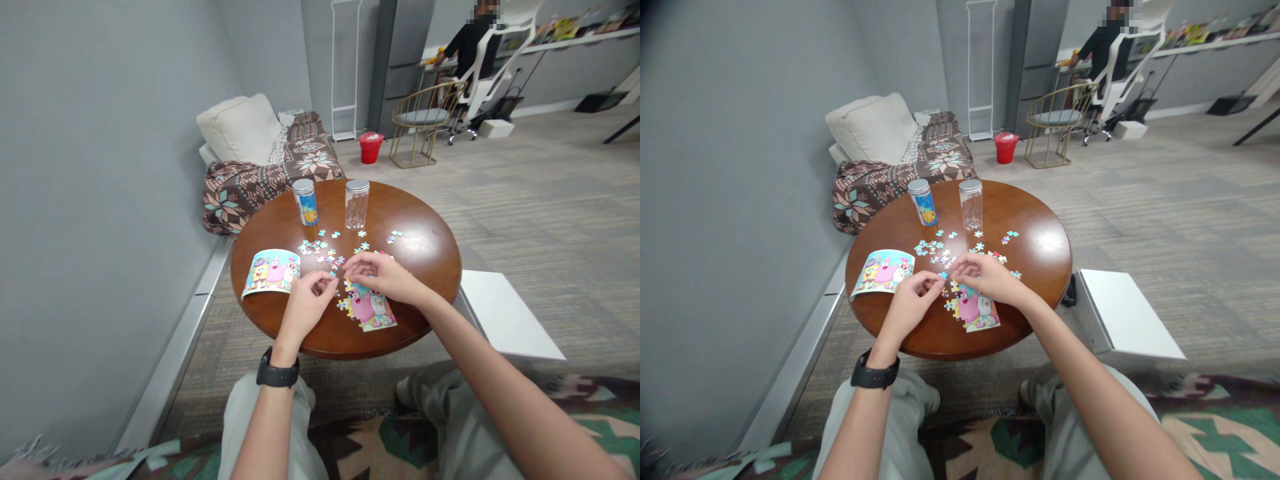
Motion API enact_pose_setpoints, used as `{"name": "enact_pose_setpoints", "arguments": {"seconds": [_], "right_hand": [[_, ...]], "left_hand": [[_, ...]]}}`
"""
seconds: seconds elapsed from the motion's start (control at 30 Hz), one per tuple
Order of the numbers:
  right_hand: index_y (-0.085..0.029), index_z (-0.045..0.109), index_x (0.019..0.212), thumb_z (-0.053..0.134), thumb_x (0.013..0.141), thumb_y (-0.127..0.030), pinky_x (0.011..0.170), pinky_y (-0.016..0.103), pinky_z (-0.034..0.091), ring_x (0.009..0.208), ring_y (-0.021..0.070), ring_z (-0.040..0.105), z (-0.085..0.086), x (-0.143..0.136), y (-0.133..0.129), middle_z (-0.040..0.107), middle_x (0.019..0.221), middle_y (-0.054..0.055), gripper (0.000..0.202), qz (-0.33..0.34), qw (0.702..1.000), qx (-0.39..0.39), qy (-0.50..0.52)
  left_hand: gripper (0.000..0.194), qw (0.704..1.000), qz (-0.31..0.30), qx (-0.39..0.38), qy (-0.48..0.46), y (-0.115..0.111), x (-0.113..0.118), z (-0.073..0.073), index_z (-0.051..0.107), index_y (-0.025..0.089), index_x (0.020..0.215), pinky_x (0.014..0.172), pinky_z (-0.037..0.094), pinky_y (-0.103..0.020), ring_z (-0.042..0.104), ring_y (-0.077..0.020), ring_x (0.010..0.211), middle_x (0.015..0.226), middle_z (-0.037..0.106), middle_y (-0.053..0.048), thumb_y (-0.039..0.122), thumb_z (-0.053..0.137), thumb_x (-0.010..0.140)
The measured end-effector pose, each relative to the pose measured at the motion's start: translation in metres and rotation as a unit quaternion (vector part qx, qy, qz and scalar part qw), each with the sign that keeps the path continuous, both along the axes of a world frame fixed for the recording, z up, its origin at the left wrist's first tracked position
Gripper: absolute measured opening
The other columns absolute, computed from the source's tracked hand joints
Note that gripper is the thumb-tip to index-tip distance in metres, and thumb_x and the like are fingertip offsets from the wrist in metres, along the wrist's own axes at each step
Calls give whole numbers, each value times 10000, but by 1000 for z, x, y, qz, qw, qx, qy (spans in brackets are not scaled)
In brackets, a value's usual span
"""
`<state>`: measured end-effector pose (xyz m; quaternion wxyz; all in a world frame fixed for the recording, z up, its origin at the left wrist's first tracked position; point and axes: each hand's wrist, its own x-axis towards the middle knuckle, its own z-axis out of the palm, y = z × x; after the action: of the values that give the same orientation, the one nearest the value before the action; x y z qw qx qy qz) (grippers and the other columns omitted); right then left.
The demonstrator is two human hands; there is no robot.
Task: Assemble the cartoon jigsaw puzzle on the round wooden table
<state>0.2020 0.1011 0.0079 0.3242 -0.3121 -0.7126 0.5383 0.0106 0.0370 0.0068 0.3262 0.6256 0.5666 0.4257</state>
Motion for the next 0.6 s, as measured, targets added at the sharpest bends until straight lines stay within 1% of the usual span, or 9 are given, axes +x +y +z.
{"name": "enact_pose_setpoints", "arguments": {"seconds": [0.17,0.27,0.37,0.43,0.5,0.6], "right_hand": [[-184,634,942,702,753,-270,747,319,569,769,147,676,0,-2,-2,714,848,35,219,9,1000,-7,7],[-190,615,939,704,740,-255,731,302,563,773,143,674,-2,-5,-4,695,862,27,228,4,1000,-8,13],[-192,600,949,698,754,-270,738,299,556,793,144,673,-3,-9,-7,680,869,27,231,3,1000,-2,17],[-191,591,955,699,765,-285,753,307,552,800,147,671,-4,-11,-9,680,870,29,238,6,1000,6,14],[-190,589,945,716,761,-307,759,313,547,798,150,669,-4,-12,-11,685,867,31,253,11,1000,12,13],[-186,604,904,736,751,-369,730,313,540,775,158,665,-1,-14,-13,694,841,35,273,9,1000,18,10]], "left_hand": [[229,999,-24,-19,-14,-1,1,-1,715,173,841,614,466,-248,603,-143,641,720,703,-16,387,636,819],[203,998,-50,-29,-32,-2,2,0,706,176,872,624,479,-245,625,-143,669,751,716,-19,364,661,811],[180,997,-45,-28,-52,-1,1,0,675,168,844,629,483,-246,630,-141,674,742,703,-21,343,667,802],[189,995,-29,-32,-93,0,1,-1,631,167,808,637,494,-249,633,-138,665,716,680,-14,347,682,780],[223,987,-17,-40,-157,2,0,-2,570,175,783,662,517,-256,646,-135,664,704,658,0,352,703,752],[317,970,-6,-44,-240,3,0,-4,511,192,820,671,543,-265,659,-126,637,710,634,30,352,753,694]]}}
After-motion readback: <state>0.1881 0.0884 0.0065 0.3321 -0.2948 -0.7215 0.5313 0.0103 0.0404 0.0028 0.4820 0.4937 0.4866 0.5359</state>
